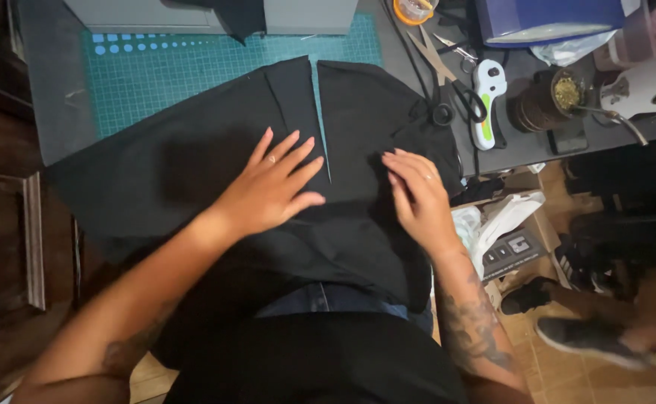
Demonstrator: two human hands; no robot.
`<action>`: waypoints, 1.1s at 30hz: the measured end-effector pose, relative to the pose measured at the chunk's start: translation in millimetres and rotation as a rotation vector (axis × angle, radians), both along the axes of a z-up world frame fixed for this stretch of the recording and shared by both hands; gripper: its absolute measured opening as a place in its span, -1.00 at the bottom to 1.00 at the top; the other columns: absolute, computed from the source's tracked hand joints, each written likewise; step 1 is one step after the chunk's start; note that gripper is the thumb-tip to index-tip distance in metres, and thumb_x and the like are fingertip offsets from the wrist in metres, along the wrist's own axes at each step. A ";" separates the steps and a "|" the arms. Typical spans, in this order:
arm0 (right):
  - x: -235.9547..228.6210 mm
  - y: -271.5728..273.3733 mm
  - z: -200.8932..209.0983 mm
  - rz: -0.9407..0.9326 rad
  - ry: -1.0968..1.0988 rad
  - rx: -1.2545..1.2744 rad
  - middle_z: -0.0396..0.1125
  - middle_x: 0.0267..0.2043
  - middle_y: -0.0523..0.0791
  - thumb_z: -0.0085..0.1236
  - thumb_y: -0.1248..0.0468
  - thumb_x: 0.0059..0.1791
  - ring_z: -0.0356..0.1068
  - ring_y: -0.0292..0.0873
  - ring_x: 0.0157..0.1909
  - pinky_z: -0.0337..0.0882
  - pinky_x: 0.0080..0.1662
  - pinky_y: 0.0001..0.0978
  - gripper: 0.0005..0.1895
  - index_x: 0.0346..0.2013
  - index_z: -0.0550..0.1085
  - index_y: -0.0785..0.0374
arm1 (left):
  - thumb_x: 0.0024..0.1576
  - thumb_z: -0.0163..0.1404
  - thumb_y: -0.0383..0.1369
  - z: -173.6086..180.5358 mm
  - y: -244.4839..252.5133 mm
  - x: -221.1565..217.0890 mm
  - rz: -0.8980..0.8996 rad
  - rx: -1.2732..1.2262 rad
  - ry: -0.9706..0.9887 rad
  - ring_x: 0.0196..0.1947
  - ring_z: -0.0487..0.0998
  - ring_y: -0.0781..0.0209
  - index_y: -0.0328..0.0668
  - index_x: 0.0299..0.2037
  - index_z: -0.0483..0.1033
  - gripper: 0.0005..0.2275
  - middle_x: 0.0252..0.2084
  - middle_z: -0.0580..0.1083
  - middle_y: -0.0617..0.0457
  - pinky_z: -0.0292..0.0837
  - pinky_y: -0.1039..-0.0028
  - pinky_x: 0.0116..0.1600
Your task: The person handles a large piece of black fabric on a cutting mat, smoothing it out and aligning the edges. They then use a rotary cutter to make a straight cut along the fabric and follow up with scissors to trim the edge. Finally, they use a measuring tape to measure the cut section.
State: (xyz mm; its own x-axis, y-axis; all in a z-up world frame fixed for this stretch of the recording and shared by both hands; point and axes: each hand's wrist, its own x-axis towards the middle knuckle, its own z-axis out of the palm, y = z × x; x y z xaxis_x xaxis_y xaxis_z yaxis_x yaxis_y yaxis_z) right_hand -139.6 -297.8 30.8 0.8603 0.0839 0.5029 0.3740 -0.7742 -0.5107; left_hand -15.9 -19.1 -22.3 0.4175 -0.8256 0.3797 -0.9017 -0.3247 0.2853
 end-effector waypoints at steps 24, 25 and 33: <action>13.3 81.4 -27.2 -0.020 0.171 -0.280 0.15 0.55 -0.01 0.13 0.06 0.20 0.16 0.13 0.56 0.00 0.53 0.26 -0.45 0.42 0.35 0.27 | 0.38 0.00 -0.14 10.9 -30.8 88.8 0.089 0.057 0.063 0.54 0.18 -0.19 -0.42 0.47 0.31 -0.44 0.53 0.28 -0.23 -0.11 -0.12 0.57; 13.3 81.2 -26.9 -0.019 0.165 -0.282 0.16 0.55 -0.02 0.15 0.06 0.20 0.16 0.13 0.56 0.00 0.53 0.27 -0.44 0.42 0.36 0.27 | 0.35 0.02 -0.10 16.3 -30.9 88.2 0.089 0.084 0.101 0.56 0.14 -0.20 -0.41 0.49 0.26 -0.38 0.55 0.24 -0.24 -0.17 -0.12 0.58; 16.8 66.7 -18.2 -0.009 0.170 -0.214 0.24 0.48 0.00 0.20 0.09 0.17 0.19 0.13 0.54 0.03 0.54 0.26 -0.43 0.40 0.35 0.29 | 0.34 0.03 0.00 18.2 -28.7 94.9 0.078 0.040 0.155 0.57 0.11 -0.25 -0.43 0.49 0.25 -0.32 0.54 0.22 -0.32 -0.20 -0.16 0.57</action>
State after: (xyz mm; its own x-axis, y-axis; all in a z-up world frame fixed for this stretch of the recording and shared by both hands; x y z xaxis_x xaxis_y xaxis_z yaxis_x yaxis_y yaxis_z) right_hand -122.8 -231.2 12.6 0.9321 0.1649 0.3225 0.2895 -0.8742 -0.3899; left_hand 79.1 -47.7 -4.1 0.5323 -0.8014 0.2727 -0.8192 -0.4064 0.4046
